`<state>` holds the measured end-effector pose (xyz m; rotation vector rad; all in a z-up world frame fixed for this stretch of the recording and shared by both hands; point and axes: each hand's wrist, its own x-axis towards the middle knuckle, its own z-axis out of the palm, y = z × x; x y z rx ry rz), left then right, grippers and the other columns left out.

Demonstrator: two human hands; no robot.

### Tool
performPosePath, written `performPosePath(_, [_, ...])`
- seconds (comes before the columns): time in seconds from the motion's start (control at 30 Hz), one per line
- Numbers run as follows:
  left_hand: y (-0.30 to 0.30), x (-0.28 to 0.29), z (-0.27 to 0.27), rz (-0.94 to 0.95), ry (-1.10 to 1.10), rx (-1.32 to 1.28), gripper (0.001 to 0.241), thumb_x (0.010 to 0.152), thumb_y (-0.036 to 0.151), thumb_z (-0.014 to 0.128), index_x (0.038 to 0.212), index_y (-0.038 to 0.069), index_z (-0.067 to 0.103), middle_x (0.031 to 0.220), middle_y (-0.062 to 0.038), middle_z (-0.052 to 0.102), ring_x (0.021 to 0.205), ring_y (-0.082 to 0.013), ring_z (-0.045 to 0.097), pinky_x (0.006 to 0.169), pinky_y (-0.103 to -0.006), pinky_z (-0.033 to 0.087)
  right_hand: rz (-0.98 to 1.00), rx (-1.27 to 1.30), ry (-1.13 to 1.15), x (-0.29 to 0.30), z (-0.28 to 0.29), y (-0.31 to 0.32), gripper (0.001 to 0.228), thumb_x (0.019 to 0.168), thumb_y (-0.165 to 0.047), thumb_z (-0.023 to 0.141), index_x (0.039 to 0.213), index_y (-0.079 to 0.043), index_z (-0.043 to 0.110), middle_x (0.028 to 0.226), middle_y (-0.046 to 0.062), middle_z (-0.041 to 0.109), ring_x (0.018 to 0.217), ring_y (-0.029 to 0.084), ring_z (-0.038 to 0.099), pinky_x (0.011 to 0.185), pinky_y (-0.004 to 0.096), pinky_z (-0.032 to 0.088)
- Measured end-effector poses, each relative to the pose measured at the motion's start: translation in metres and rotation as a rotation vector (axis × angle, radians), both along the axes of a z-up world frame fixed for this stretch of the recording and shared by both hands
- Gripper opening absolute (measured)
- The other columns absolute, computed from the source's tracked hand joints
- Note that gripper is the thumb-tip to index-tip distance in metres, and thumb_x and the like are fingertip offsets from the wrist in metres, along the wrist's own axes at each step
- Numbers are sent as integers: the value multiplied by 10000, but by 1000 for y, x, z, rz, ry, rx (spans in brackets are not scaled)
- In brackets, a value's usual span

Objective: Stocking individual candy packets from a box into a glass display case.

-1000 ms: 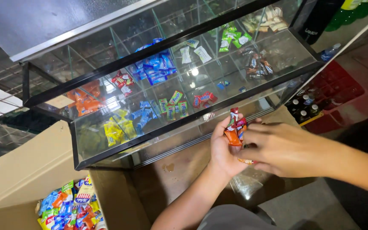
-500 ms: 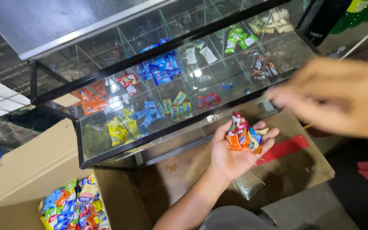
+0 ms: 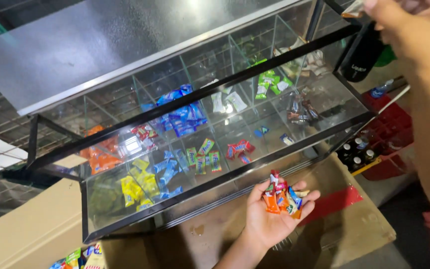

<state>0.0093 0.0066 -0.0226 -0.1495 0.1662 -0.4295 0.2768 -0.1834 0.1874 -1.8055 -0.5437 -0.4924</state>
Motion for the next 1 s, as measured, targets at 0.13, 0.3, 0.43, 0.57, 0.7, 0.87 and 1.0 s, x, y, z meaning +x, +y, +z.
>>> performPosePath(0.13, [1, 8, -1, 6, 31, 28, 365, 1054, 424, 494, 1055, 121, 698, 1346, -193, 655, 1381, -497, 514, 1156, -573, 443, 78, 119, 32, 12, 9, 29, 106, 1088, -88, 775, 1037, -88, 683, 817, -31, 645, 643, 50, 565, 551, 199, 396])
performPosePath(0.3, [2, 11, 0, 11, 60, 38, 367, 1050, 426, 503, 1044, 116, 699, 1339, -199, 660, 1374, -500, 512, 1150, -579, 439, 153, 151, -37, 31, -12, 26, 135, 1104, -59, 752, 1028, -68, 641, 871, -10, 668, 652, 49, 602, 541, 187, 440])
performPosePath(0.43, [2, 11, 0, 5, 52, 35, 376, 1054, 425, 495, 1065, 106, 694, 1347, -199, 656, 1391, -503, 498, 1160, -580, 431, 176, 108, -29, 16, -17, 15, 91, 1105, -22, 688, 1024, 5, 657, 922, 45, 688, 691, 83, 615, 584, 208, 450])
performPosePath(0.57, [2, 11, 8, 2, 49, 51, 411, 1050, 436, 477, 1121, 97, 697, 1358, -188, 638, 1406, -501, 479, 1155, -579, 422, 178, 83, 6, -37, -4, 17, 119, 1159, -25, 686, 1045, 9, 689, 892, 47, 687, 675, 73, 613, 578, 195, 442])
performPosePath(0.7, [3, 8, 16, 35, -20, 19, 427, 1060, 440, 453, 1168, 100, 688, 1420, -204, 597, 1431, -508, 443, 1183, -590, 389, 288, -140, 30, -88, 4, 17, 136, 1013, -81, 672, 1131, -20, 700, 992, 30, 706, 841, 93, 652, 760, 213, 514])
performPosePath(0.87, [4, 2, 33, 44, -96, -22, 420, 1072, 435, 449, 1185, 103, 679, 1484, -219, 561, 1452, -522, 412, 1233, -597, 335, 514, -695, 4, -131, -3, 15, 222, 832, -191, 788, 1032, -100, 820, 883, 11, 795, 825, 165, 718, 725, 291, 571])
performPosePath(1.0, [2, -5, 33, 27, -113, 0, 434, 1074, 439, 450, 1205, 94, 678, 1461, -216, 584, 1414, -496, 460, 1255, -588, 322, 690, -883, -50, -158, -17, 22, 268, 754, -314, 807, 961, -144, 820, 939, 18, 745, 892, 193, 710, 732, 334, 588])
